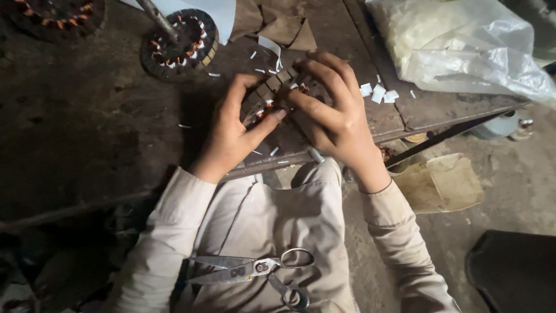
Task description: The person inserts small white rectangular pieces into slots on a cylindrical metal component with copper windings. The person uses scissors to cut the white pieces to size and places them into the slots, repeating the process for multiple units on a cluttered workbench.
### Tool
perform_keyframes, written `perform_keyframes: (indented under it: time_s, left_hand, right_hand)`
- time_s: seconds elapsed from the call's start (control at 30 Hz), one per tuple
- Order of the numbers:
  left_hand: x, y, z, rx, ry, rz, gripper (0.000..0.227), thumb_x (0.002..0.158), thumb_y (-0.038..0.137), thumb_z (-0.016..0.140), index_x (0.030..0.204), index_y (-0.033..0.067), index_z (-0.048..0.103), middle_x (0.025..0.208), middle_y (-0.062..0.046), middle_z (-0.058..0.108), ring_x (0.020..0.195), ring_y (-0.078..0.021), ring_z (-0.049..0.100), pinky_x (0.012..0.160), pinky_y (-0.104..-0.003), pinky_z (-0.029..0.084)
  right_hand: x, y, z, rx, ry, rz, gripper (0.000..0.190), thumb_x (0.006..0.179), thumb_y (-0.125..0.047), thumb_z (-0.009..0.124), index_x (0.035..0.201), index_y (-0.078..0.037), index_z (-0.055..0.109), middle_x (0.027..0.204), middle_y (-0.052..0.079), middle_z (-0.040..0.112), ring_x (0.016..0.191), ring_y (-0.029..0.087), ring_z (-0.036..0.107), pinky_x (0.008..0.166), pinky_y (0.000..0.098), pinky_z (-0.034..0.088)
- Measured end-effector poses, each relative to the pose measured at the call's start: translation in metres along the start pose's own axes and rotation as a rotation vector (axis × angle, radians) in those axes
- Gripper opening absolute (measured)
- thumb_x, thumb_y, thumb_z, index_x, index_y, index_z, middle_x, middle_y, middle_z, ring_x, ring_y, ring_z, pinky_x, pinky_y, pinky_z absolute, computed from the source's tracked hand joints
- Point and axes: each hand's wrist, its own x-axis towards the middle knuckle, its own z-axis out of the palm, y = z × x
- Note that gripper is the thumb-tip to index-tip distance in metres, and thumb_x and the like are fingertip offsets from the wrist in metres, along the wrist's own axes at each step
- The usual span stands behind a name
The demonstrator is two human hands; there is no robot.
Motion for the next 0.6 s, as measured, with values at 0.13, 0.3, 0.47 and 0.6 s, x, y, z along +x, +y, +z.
perform_keyframes:
  time_s: [0.13,0.3,0.47,0.6]
  left_hand:
    - [-0.004,-0.002,-0.002,0.007,-0.006,-0.05,0.042,0.097,0.01,0.083,0.128,0.0024,0.056,0.109,-0.007,0.07,0.1,-0.0137,0.068,0.09,-0.03,0.057]
    - [-0.009,-0.006,-0.001,0.072,0.018,0.014,0.052,0.098,0.013,0.082,0.139,0.0005,0.054,0.118,-0.013,0.07,0.105,-0.0216,0.072,0.094,-0.033,0.058]
    - [-0.006,-0.01,0.002,0.21,0.055,0.067,0.059,0.096,0.019,0.083,0.14,-0.0019,0.051,0.126,-0.02,0.068,0.116,-0.0333,0.07,0.098,-0.038,0.055]
    - [-0.007,-0.009,0.001,0.191,0.023,0.079,0.059,0.097,0.02,0.082,0.142,-0.0009,0.051,0.131,-0.021,0.068,0.121,-0.0339,0.07,0.1,-0.039,0.055]
  right_hand:
    - [-0.007,0.005,0.001,0.148,-0.008,0.084,0.036,0.087,0.002,0.079,0.122,-0.003,0.07,0.141,0.025,0.054,0.132,0.043,0.059,0.105,0.0466,0.054]
    - [-0.012,0.004,0.0,0.141,-0.014,0.13,0.049,0.078,0.013,0.062,0.125,-0.001,0.069,0.144,0.027,0.05,0.134,0.043,0.058,0.115,0.0476,0.051]
    - [-0.005,0.002,-0.013,0.19,-0.027,0.191,0.051,0.08,0.015,0.056,0.125,-0.004,0.07,0.144,0.023,0.054,0.132,0.039,0.06,0.111,0.0424,0.052]
    - [0.0,0.003,-0.022,0.069,-0.122,0.068,0.051,0.076,0.012,0.062,0.125,-0.003,0.068,0.145,0.025,0.052,0.137,0.044,0.055,0.116,0.049,0.049]
